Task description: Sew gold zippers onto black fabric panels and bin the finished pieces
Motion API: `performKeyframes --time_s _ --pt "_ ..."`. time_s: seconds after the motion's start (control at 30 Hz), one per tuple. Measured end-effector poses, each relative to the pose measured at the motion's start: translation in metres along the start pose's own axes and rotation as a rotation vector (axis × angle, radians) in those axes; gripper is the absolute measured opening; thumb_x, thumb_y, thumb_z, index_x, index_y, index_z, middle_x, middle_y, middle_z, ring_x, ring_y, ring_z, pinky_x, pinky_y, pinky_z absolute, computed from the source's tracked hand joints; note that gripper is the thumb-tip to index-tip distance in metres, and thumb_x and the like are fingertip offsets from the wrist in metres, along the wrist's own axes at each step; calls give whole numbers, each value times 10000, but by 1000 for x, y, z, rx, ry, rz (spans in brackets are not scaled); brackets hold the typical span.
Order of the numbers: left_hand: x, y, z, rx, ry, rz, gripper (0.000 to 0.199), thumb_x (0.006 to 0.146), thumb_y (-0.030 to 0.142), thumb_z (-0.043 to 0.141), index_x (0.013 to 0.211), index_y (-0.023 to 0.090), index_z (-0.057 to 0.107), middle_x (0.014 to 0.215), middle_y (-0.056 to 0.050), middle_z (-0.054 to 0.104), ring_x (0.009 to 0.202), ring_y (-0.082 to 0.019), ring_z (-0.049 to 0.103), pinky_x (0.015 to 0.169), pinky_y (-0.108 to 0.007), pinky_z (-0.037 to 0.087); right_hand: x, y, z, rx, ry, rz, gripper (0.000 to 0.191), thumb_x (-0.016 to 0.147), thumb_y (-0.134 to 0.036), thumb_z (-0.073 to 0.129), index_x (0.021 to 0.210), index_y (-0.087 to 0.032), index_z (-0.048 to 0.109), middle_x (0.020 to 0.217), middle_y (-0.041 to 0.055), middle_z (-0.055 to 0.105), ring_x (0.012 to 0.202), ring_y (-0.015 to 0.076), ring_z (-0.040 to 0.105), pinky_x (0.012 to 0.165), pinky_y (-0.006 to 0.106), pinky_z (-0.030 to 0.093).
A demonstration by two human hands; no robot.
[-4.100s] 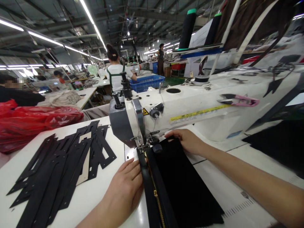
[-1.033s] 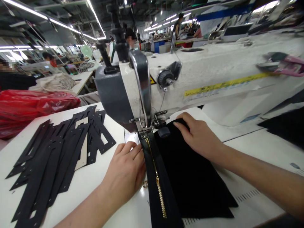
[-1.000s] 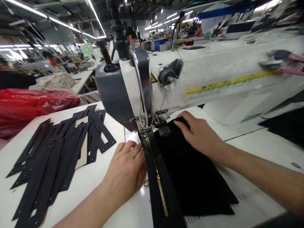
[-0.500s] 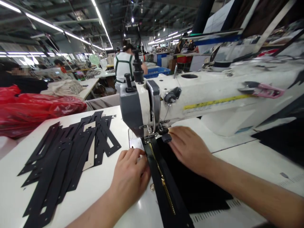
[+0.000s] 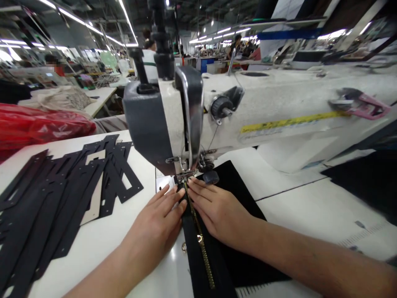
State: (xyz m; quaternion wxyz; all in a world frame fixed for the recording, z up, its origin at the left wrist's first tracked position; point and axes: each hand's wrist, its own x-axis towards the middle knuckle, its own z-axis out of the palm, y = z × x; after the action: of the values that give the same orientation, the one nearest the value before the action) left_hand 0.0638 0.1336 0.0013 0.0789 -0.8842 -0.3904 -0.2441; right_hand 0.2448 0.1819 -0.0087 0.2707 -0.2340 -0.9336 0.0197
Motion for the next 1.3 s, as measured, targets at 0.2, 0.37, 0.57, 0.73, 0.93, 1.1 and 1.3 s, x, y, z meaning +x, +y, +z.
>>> performKeyframes --time_s 0.2,0.37,0.57,0.73,0.93,1.1,1.3 --pt "1 -2 -2 -2 -43 57 250 860 63 395 945 51 630 1041 -170 649 1026 -262 595 933 -482 458 -1 0 0 8 -14 8 358 882 -96 336 1096 31 593 1139 195 594 1136 249 508 1010 356 390" --pt "-1 -1 -1 7 -72 29 232 849 59 409 927 84 625 1058 -151 647 1036 -247 591 975 -498 409 -1 0 0 15 7 7 363 890 -103 324 1094 33 592 1137 192 597 1128 238 516 999 351 403" --pt "-1 2 -2 48 -43 -16 219 857 87 411 931 106 617 1056 -129 653 998 -242 612 925 -500 449 -1 0 -1 45 23 26 354 892 -112 340 1084 33 600 1131 194 599 1118 237 525 1002 350 399" --pt "-2 3 -1 67 -79 -14 276 867 100 374 1022 133 600 1085 -119 641 1013 -229 604 922 -483 455 0 -1 -1 35 12 34 367 894 -106 315 1088 21 599 1138 180 600 1122 227 521 1002 346 397" --pt "-3 3 1 63 -41 -6 292 872 91 358 985 115 625 1069 -135 644 1031 -251 592 918 -477 466 -1 0 0 -7 0 3 365 871 -88 328 1088 17 602 1122 187 607 1107 241 533 983 361 417" --pt "-4 3 -1 77 -84 2 297 849 75 371 1017 102 614 1099 -163 624 1047 -257 584 915 -478 471 -2 2 3 0 -27 -9 360 844 -77 370 1113 17 590 1149 187 591 1115 257 525 993 373 406" --pt "-2 2 -1 67 -61 -4 294 835 64 376 1006 103 612 1078 -160 632 1043 -260 585 885 -454 501 0 2 4 11 -3 -8 354 846 -82 370 1104 8 594 1140 180 599 1100 243 537 985 362 413"
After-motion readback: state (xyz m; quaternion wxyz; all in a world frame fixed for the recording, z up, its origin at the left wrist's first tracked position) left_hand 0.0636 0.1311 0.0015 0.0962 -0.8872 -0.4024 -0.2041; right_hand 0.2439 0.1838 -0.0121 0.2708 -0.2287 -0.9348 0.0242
